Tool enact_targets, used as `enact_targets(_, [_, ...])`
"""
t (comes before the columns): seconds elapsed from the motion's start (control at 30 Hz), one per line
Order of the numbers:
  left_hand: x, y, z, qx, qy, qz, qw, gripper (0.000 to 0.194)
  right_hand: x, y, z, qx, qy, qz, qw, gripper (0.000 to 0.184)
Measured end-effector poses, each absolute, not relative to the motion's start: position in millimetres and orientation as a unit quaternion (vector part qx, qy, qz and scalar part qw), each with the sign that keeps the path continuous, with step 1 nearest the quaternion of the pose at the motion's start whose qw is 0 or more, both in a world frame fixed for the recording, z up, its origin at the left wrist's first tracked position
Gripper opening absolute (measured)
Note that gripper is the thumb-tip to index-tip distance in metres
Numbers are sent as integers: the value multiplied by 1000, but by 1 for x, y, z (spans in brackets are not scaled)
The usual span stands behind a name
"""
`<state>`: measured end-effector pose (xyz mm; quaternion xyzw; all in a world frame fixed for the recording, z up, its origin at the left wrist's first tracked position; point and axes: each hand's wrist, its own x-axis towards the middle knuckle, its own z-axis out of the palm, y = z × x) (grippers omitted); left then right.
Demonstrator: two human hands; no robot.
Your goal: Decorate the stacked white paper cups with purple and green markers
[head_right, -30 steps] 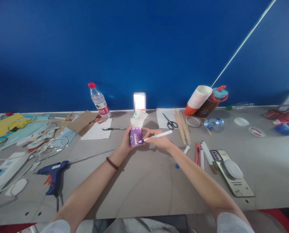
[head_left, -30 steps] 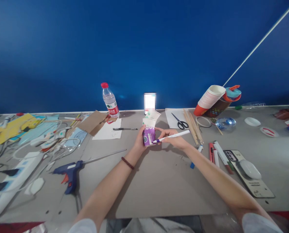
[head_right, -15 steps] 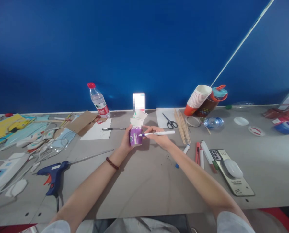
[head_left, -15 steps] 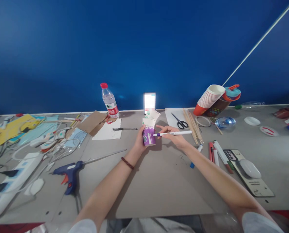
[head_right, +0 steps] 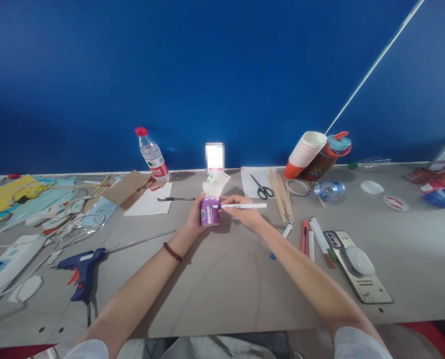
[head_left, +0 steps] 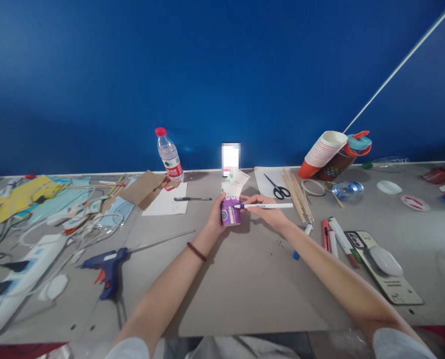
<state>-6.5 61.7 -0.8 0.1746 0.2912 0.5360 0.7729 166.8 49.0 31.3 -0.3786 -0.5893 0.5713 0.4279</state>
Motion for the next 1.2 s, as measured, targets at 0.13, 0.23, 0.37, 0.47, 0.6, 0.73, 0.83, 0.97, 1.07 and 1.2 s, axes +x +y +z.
enact_targets(0.13, [-7, 61, -1, 171, 293, 541, 769, 30, 167, 49, 33, -380, -591, 571, 425, 24])
enact_targets(0.23, [-7, 61, -2, 171, 306, 538, 766, 34, 167, 48, 35, -381, -595, 575, 413, 18])
enact_targets(0.37, [-8, 61, -2, 180, 314, 538, 762, 36, 167, 47, 37, -374, -597, 587, 398, 10])
enact_targets(0.47, [-9, 62, -2, 177, 316, 530, 767, 37, 167, 47, 37, -357, -609, 595, 384, 7])
enact_targets(0.6, [-9, 62, 0, 157, 335, 531, 762, 36, 167, 47, 38, -333, -619, 610, 366, 8])
enact_targets(0.73, [-10, 63, 0, 153, 325, 531, 767, 38, 166, 45, 40, -325, -634, 611, 345, 14])
enact_targets(0.83, [-10, 63, -1, 152, 312, 536, 769, 38, 166, 45, 39, -318, -627, 611, 364, 17])
enact_targets(0.97, [-9, 63, -2, 154, 309, 531, 774, 37, 167, 46, 35, -342, -599, 598, 410, 18])
enact_targets(1.07, [-8, 63, -1, 162, 298, 524, 781, 38, 167, 47, 31, -358, -595, 583, 423, 21])
enact_targets(1.2, [-8, 62, 0, 167, 293, 521, 784, 39, 165, 47, 30, -368, -599, 574, 420, 22])
